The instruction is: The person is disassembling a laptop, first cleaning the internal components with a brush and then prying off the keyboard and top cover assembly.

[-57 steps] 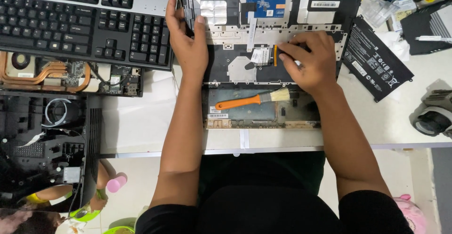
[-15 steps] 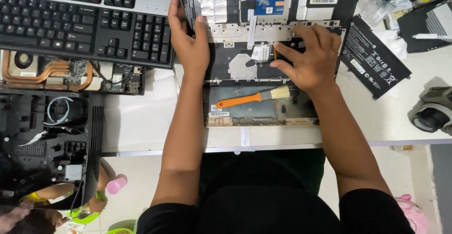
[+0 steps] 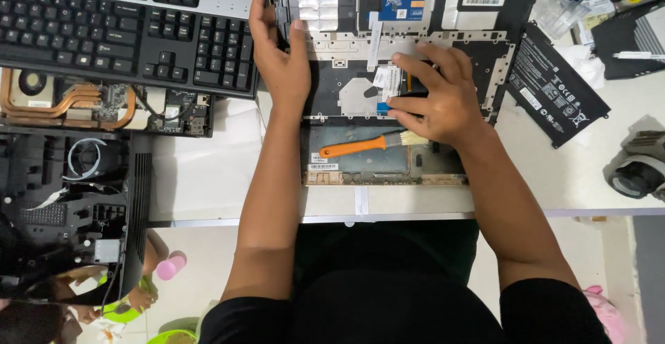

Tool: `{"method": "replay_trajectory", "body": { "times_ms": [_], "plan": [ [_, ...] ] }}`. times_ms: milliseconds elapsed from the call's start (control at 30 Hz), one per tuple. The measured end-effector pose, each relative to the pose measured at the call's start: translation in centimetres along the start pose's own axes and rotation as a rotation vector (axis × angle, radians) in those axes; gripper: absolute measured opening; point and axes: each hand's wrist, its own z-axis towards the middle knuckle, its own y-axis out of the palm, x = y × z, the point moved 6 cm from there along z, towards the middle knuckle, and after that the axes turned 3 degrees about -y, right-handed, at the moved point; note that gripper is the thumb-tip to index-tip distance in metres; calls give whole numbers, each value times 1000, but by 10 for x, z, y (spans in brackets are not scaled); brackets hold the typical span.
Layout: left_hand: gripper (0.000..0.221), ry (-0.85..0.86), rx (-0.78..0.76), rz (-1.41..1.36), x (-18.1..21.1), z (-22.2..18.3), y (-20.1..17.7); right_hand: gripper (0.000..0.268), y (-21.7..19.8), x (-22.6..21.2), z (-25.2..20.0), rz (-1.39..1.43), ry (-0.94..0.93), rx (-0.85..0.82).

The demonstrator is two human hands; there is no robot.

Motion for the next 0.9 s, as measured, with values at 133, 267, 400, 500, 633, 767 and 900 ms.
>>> {"method": "replay_trajectory", "body": {
  "times_ms": [133, 267, 400, 500, 633, 767, 900],
  "plan": [
    [55, -23, -9, 32, 1, -1, 0, 29, 0, -5, 4, -11, -22, 2],
    [56, -23, -10, 38, -2, 0, 0, 33, 4, -6, 5, -17, -30, -21],
    [54, 2, -13, 0, -2, -1, 0, 30, 3, -6, 5, -38, -29, -2],
    [55, -5, -5, -10, -3, 0, 1, 27, 3, -7, 6, -30, -35, 6],
    [55, -10, 0, -18, -5, -1, 1, 16, 1, -10, 11, 8, -44, 36],
    [55, -12, -1, -30, -6, 0, 1, 14, 1, -8, 10, 13, -24, 9],
    [55, -9, -6, -30, -6, 0, 1, 15, 2, -7, 9, 23, -9, -14]
  ]
}}
